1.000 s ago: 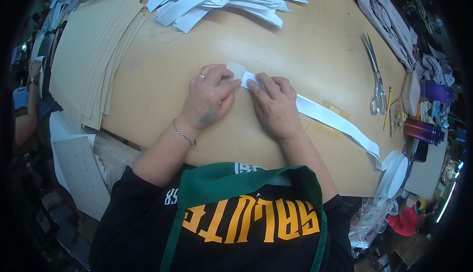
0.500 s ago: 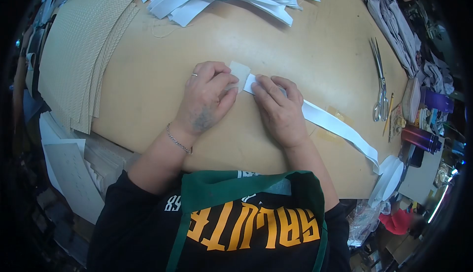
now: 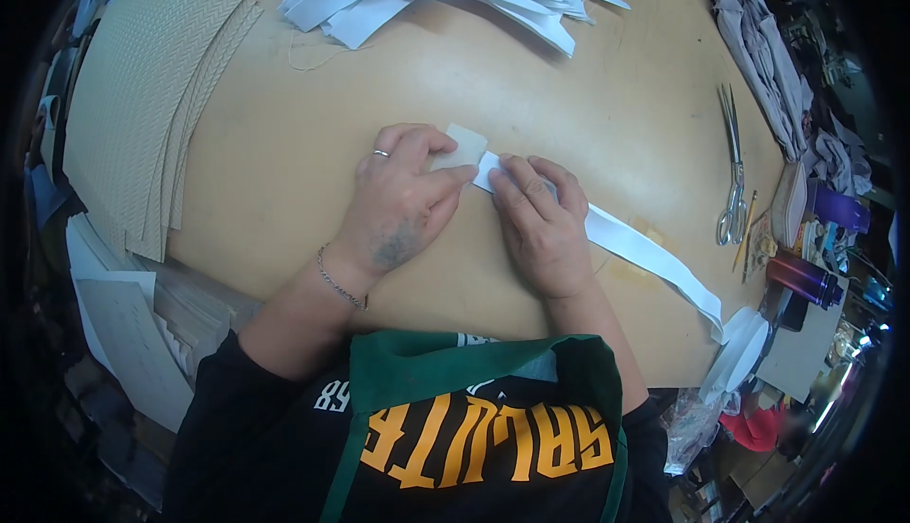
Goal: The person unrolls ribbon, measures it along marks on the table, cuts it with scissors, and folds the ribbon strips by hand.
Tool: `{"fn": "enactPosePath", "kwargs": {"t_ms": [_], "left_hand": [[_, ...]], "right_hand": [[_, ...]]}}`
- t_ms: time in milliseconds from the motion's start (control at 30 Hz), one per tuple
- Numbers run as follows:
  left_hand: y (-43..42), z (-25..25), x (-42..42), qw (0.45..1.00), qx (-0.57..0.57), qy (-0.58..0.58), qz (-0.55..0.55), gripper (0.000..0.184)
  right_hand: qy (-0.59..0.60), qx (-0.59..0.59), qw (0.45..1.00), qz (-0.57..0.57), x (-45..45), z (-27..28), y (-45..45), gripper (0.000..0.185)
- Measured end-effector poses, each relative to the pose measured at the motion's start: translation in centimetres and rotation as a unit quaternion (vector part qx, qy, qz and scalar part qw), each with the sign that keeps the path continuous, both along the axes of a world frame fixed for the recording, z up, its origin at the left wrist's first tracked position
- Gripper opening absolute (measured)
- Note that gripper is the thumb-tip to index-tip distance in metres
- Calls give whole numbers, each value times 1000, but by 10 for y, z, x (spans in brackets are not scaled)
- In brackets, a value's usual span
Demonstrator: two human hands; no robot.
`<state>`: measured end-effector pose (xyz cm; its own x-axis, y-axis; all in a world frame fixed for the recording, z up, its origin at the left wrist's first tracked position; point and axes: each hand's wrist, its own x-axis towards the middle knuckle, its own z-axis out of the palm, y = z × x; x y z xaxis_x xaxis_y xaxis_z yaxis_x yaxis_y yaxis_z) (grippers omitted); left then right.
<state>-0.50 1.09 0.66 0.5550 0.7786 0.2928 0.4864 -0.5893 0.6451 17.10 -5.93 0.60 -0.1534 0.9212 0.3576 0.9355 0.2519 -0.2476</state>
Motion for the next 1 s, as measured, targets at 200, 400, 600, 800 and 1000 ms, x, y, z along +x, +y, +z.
{"fn": "enactPosePath", "kwargs": {"t_ms": [200,400,600,800,1000], "left_hand": [[0,0,0,1000,16,16,-13,25],[1,-2,0,1000,-7,8,-8,26],[0,1,2,1000,-12,-2,13,23],[2,-1,1,999,-23,-26,20,17],[2,-3,3,999,-18,-46,23,12]], "right_hand": [[9,-4,1000,-9,0,-2,-2,30],[11,-8,1000,-10,0,-2,-2,30],[25,-11,1000,-10,1,-1,1,30],[50,-18,998,-17,2,-1,2,32],[48,-17,999,-11,5,-4,2,31]]}}
